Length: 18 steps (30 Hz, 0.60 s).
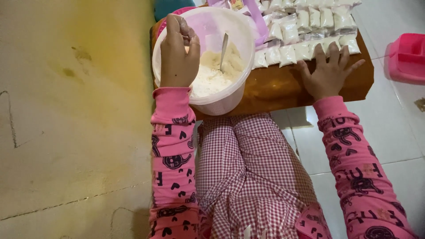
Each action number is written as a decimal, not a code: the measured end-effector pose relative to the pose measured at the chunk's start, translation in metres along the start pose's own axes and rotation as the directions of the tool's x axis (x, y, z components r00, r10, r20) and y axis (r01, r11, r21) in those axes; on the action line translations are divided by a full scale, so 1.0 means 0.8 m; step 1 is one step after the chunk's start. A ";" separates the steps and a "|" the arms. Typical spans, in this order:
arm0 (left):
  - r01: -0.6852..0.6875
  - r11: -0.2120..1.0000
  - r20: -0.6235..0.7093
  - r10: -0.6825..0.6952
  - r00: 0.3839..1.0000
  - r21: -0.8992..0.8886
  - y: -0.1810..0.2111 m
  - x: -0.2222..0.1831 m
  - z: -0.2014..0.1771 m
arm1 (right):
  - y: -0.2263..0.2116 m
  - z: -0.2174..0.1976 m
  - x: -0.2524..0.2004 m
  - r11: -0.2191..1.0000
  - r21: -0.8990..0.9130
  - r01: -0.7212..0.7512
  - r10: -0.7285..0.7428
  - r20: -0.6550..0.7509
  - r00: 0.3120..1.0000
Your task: Scooping white powder from a large bowl into small plastic bags using a spoon.
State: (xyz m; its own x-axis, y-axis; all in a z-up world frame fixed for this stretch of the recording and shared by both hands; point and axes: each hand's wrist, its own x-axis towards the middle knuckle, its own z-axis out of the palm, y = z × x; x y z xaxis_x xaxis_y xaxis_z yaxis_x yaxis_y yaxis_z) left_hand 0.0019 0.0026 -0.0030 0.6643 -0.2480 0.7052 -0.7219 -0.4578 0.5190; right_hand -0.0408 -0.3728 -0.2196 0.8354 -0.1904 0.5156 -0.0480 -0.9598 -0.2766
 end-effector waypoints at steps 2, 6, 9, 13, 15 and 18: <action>-0.003 1.000 0.001 0.003 1.000 0.006 -0.001 0.001 0.000 | -0.003 -0.003 0.001 1.000 -0.003 0.003 -0.003 0.002 1.000; 0.007 1.000 0.000 -0.007 1.000 0.008 -0.001 0.001 0.000 | -0.006 -0.008 0.001 1.000 -0.003 0.006 -0.006 0.016 1.000; 0.005 1.000 -0.011 -0.005 1.000 0.004 -0.001 0.000 0.001 | -0.007 -0.008 0.000 1.000 -0.013 0.012 -0.012 0.000 1.000; 0.006 1.000 -0.002 -0.006 1.000 0.006 -0.001 0.001 0.000 | -0.007 -0.008 0.001 1.000 -0.005 0.013 -0.013 0.002 1.000; 0.013 1.000 -0.003 -0.013 1.000 -0.002 0.001 0.001 0.000 | -0.006 -0.007 0.001 1.000 -0.021 0.015 -0.014 0.004 1.000; 0.000 1.000 -0.008 0.000 1.000 0.014 0.000 0.000 0.000 | -0.007 -0.008 0.001 1.000 -0.022 0.009 -0.008 0.012 1.000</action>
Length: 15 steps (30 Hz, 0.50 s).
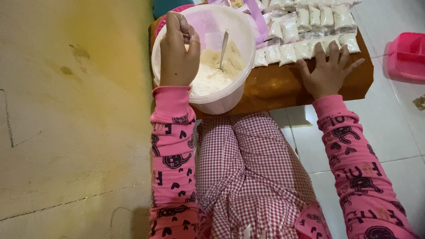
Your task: Scooping white powder from a large bowl into small plastic bags using a spoon.
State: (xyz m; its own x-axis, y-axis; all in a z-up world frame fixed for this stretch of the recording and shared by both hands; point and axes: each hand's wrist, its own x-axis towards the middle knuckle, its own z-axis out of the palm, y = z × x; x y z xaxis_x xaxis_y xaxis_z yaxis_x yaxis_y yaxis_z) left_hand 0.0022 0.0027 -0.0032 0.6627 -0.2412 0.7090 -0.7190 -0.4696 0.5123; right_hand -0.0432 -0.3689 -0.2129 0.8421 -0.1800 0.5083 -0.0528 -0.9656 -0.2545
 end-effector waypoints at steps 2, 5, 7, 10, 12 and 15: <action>-0.004 1.000 -0.005 0.004 1.000 -0.005 0.000 0.000 0.000 | 0.001 0.002 0.000 1.000 0.004 0.001 -0.001 -0.008 1.000; -0.008 1.000 -0.006 0.008 1.000 -0.003 0.001 0.000 0.000 | 0.002 0.002 0.000 1.000 0.003 -0.020 0.020 0.002 1.000; -0.009 1.000 -0.003 0.009 1.000 0.005 0.001 0.001 0.000 | -0.009 -0.009 0.004 0.999 -0.001 -0.039 0.039 0.019 0.999; -0.018 1.000 -0.004 0.018 1.000 0.010 0.002 0.001 -0.001 | -0.028 -0.028 0.011 0.984 0.026 -0.178 0.176 0.080 0.981; 0.016 1.000 -0.004 -0.016 1.000 -0.006 0.003 0.000 -0.001 | -0.025 -0.023 0.010 0.962 -0.025 -0.272 0.273 0.127 0.953; 0.023 0.998 -0.011 -0.023 1.000 -0.053 0.004 -0.001 -0.001 | -0.026 -0.026 0.008 0.960 0.025 -0.279 0.276 0.098 0.956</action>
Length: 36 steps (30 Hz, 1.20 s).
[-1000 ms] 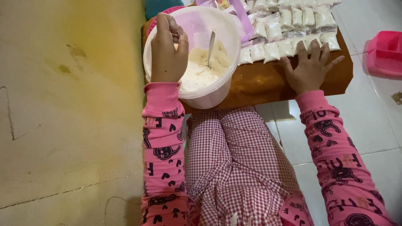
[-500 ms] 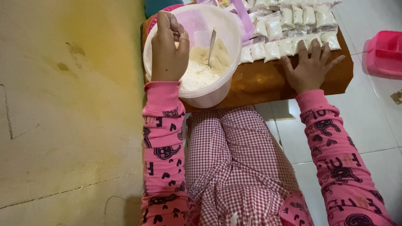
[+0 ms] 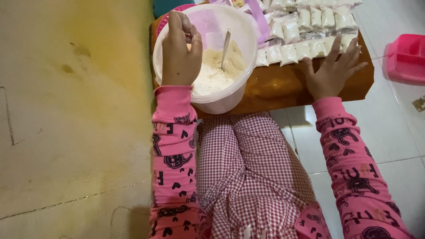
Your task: Scooping white powder from a large bowl into small plastic bags using a spoon.
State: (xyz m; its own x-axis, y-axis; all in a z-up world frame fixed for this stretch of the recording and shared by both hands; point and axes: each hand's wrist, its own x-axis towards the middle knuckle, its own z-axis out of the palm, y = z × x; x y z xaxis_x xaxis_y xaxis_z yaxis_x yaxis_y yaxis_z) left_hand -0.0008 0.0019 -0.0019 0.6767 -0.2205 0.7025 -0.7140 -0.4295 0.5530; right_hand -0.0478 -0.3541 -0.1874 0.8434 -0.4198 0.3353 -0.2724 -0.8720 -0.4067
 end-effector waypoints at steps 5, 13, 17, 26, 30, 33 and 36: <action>-0.022 0.998 -0.029 0.024 0.999 0.062 -0.006 0.000 0.003 | 0.032 0.026 -0.002 0.988 0.142 0.066 -0.034 -0.216 0.976; 0.049 0.994 -0.185 -0.030 0.982 0.099 0.001 0.000 -0.002 | -0.004 0.000 0.016 0.863 0.447 0.234 -0.005 -0.456 0.890; 0.054 0.993 -0.189 -0.033 0.982 0.107 0.004 -0.002 -0.003 | -0.070 -0.012 0.035 0.803 0.433 0.410 -0.222 -0.420 0.880; 0.094 0.990 -0.088 -0.085 0.993 0.107 0.011 0.003 -0.004 | -0.202 0.039 0.122 0.786 0.566 0.249 -0.329 0.041 0.943; 0.141 0.989 -0.079 -0.138 0.987 0.039 0.024 0.003 -0.008 | -0.183 0.155 0.169 0.877 0.168 0.450 -0.478 0.218 0.851; 0.185 0.983 -0.067 -0.183 0.981 0.019 0.029 0.003 -0.010 | -0.174 0.218 0.188 0.876 -0.142 0.460 -0.439 0.155 0.885; 0.314 0.949 -0.004 -0.314 0.949 0.004 0.029 0.006 -0.013 | -0.183 0.223 0.178 0.923 -0.164 0.348 -0.341 0.067 0.938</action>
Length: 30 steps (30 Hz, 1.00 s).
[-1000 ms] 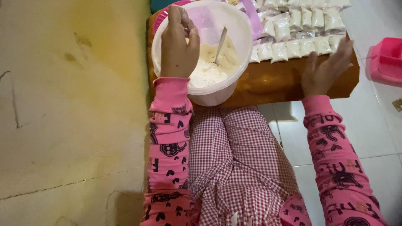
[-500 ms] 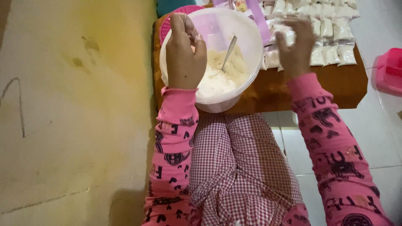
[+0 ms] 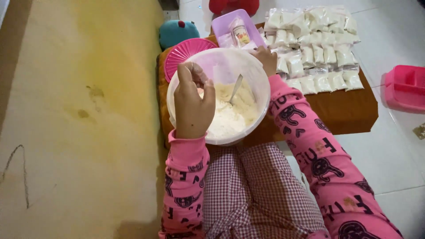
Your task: Scooping white powder from a large bowl into small plastic bags using a spoon.
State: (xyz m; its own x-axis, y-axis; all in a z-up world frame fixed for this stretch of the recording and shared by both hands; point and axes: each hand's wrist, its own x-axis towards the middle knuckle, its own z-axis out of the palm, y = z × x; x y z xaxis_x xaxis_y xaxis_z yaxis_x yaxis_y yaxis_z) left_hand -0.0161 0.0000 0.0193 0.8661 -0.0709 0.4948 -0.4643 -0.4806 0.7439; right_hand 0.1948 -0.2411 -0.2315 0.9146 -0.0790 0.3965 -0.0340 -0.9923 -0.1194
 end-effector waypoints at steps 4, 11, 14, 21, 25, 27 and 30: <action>-0.009 1.000 0.002 0.009 1.000 -0.020 0.006 0.000 -0.003 | -0.004 0.015 0.011 0.996 -0.087 -0.037 0.042 0.057 0.998; -0.031 0.999 0.013 0.031 0.999 -0.026 0.004 0.000 -0.005 | -0.039 -0.070 -0.008 0.990 0.032 -0.139 0.131 0.173 0.976; -0.036 0.999 0.020 0.037 0.999 -0.030 0.004 0.000 -0.006 | -0.030 -0.076 -0.014 0.986 0.098 -0.134 0.119 0.151 0.981; -0.126 0.992 -0.043 0.124 0.991 -0.033 -0.002 -0.003 0.000 | -0.012 -0.127 -0.026 0.820 0.549 0.162 0.008 -0.295 0.956; -0.140 0.989 -0.054 0.137 0.989 -0.048 -0.001 -0.003 0.002 | -0.008 -0.170 -0.031 0.713 0.701 -0.018 0.140 -0.117 0.983; -0.139 0.989 -0.060 0.137 0.989 -0.041 -0.002 -0.005 0.001 | -0.004 -0.172 -0.027 0.556 0.786 -0.270 0.281 0.128 0.951; -0.124 0.992 -0.050 0.122 0.991 -0.037 -0.002 -0.005 0.002 | -0.010 -0.199 -0.033 0.351 0.842 -0.409 0.317 0.304 0.898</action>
State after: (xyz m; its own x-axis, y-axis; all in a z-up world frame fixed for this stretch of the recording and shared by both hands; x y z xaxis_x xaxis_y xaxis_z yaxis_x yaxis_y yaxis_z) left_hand -0.0187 0.0000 0.0154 0.7929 -0.0853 0.6033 -0.5743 -0.4353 0.6933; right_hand 0.1067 -0.2464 -0.0959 0.9333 -0.3567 0.0413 -0.0469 -0.2350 -0.9709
